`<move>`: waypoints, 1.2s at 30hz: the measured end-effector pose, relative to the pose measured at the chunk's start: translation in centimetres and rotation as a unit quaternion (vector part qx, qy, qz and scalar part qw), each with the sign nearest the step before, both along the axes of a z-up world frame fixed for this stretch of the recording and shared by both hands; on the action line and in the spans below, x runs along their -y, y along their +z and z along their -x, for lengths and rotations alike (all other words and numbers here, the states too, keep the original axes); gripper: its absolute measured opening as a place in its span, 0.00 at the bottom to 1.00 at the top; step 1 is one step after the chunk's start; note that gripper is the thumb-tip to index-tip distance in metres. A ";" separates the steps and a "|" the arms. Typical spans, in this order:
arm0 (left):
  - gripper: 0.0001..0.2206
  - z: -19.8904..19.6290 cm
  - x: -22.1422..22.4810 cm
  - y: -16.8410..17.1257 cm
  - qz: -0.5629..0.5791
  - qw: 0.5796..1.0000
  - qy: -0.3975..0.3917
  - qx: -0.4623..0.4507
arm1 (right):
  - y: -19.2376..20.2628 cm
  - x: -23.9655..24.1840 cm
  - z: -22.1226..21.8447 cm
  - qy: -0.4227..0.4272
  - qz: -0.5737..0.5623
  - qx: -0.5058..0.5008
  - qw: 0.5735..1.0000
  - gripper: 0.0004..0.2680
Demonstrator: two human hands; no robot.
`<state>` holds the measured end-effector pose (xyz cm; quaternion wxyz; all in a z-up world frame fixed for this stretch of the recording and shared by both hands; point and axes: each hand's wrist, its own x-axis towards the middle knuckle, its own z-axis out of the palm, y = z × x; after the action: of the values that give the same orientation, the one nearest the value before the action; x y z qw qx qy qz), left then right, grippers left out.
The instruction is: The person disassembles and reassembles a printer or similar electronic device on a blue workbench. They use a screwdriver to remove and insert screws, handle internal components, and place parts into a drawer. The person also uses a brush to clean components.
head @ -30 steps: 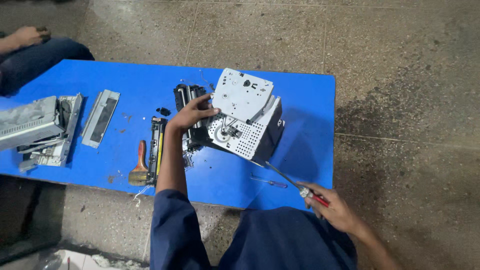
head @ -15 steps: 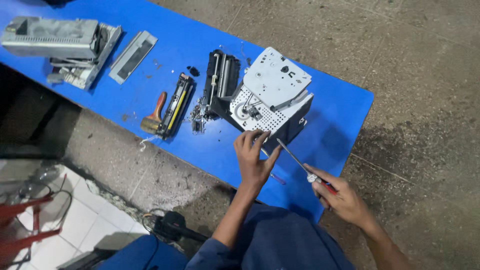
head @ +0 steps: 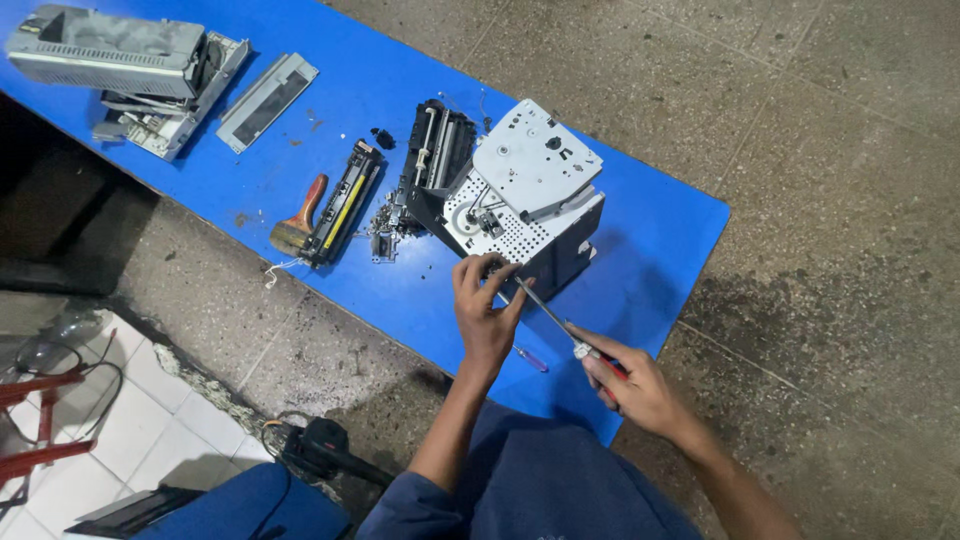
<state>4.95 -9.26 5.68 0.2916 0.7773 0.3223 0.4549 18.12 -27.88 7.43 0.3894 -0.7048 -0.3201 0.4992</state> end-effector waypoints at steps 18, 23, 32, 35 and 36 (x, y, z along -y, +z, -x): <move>0.16 -0.2 0.5 0.0 -0.032 0.999 -0.001 -0.020 | -0.8 1.1 0.5 -0.033 -0.028 -0.031 0.999 0.18; 0.16 -0.3 0.5 0.2 -0.031 0.999 -0.006 -0.024 | -1.6 1.7 0.7 -0.039 -0.040 -0.046 0.997 0.18; 0.15 -0.4 0.5 0.2 -0.028 1.000 -0.003 -0.011 | -2.0 1.9 0.7 -0.047 -0.046 -0.058 0.996 0.18; 0.15 -0.4 0.5 0.2 -0.026 1.000 -0.001 -0.010 | -1.7 1.7 0.6 -0.049 -0.050 -0.087 0.994 0.19; 0.15 -0.3 0.5 0.2 -0.026 1.000 -0.001 -0.010 | -1.5 1.7 0.5 -0.049 -0.051 -0.099 0.993 0.19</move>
<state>5.30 -9.77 5.87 0.2685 0.7893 0.3131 0.4549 17.62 -29.53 5.91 0.4784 -0.6462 -0.2697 0.5300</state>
